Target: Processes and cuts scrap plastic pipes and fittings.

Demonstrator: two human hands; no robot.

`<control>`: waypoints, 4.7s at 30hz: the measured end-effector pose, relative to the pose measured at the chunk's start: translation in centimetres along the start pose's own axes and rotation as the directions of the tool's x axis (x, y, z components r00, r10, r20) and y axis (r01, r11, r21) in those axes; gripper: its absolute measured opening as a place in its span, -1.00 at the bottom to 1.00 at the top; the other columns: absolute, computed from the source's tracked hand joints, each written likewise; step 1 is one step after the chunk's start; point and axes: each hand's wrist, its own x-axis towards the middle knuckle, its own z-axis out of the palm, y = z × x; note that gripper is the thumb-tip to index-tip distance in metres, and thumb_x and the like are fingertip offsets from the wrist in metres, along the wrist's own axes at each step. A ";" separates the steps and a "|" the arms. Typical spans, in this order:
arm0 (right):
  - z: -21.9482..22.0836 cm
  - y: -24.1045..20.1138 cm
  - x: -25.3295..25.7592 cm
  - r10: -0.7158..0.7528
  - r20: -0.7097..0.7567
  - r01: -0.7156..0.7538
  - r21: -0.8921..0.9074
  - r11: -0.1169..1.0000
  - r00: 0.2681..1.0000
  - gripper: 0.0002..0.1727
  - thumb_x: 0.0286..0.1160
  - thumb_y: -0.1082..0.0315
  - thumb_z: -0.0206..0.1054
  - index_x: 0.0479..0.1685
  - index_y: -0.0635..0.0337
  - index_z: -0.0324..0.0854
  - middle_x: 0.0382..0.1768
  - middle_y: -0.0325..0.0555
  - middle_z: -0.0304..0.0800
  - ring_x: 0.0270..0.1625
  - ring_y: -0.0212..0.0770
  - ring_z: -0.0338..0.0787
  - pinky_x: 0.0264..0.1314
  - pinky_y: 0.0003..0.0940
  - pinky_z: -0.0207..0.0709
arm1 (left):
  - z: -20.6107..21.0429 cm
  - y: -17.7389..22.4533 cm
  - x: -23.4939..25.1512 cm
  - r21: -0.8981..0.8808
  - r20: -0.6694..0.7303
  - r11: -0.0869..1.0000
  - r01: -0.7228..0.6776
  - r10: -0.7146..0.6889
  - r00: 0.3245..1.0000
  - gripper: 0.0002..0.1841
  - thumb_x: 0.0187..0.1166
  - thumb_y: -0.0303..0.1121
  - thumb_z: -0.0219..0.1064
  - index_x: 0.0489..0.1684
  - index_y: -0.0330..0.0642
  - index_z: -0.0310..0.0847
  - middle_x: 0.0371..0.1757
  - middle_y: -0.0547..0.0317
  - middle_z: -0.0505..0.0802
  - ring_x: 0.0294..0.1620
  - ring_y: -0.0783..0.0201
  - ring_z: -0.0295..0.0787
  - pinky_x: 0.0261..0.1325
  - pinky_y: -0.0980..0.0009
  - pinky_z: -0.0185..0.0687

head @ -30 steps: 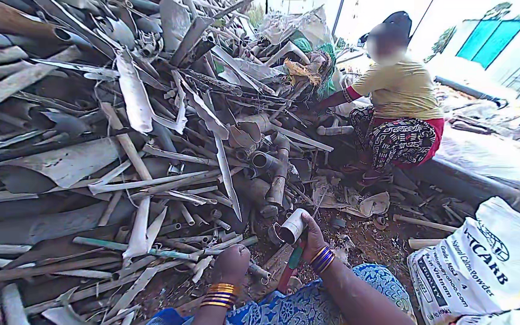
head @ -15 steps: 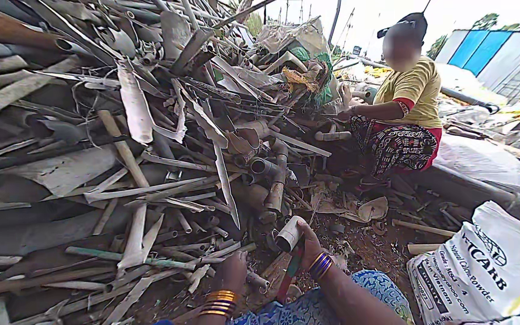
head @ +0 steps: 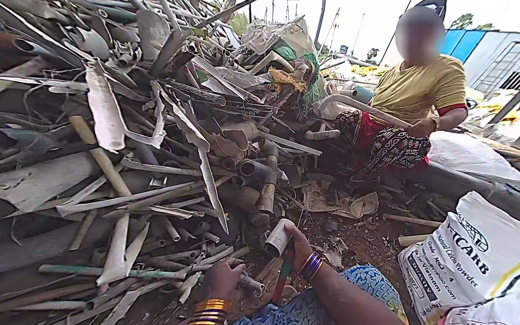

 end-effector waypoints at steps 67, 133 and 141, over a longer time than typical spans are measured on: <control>-0.2 3.2 0.6 -0.486 0.507 0.689 -0.637 0.346 0.712 -0.04 0.03 -0.23 0.61 0.25 0.51 0.62 -0.04 0.02 0.89 0.01 -0.38 0.85 0.17 -0.38 0.68 | 0.7 -1.2 -1.2 -0.297 -0.215 0.792 -0.533 0.489 0.846 -0.18 0.29 -0.26 0.66 0.59 -0.44 0.44 0.54 -0.31 0.64 0.57 -0.09 0.58 0.68 0.09 0.39; -8.3 10.4 21.3 0.115 -0.267 -0.285 -0.784 0.552 0.957 -0.63 0.55 0.49 0.19 0.34 0.29 0.45 -0.38 -0.06 0.53 -0.45 -0.22 0.51 -0.34 -0.24 0.49 | -0.8 -4.2 4.2 0.146 0.393 0.975 0.168 -0.213 0.894 -0.27 0.80 0.11 0.12 0.81 -0.20 0.20 0.65 -0.22 0.55 0.67 -0.13 0.48 0.66 -0.13 0.33; -7.5 5.7 16.8 0.230 -0.327 -0.397 -0.808 0.436 0.917 -0.77 0.72 0.30 0.08 -0.09 0.24 0.61 -0.50 -0.17 0.50 -0.58 -0.32 0.44 -0.49 -0.38 0.39 | -0.4 -3.2 2.1 0.113 0.343 0.987 0.113 -0.146 0.928 -0.31 0.80 0.07 0.13 0.75 -0.25 0.28 0.57 -0.25 0.62 0.61 -0.13 0.55 0.62 -0.15 0.37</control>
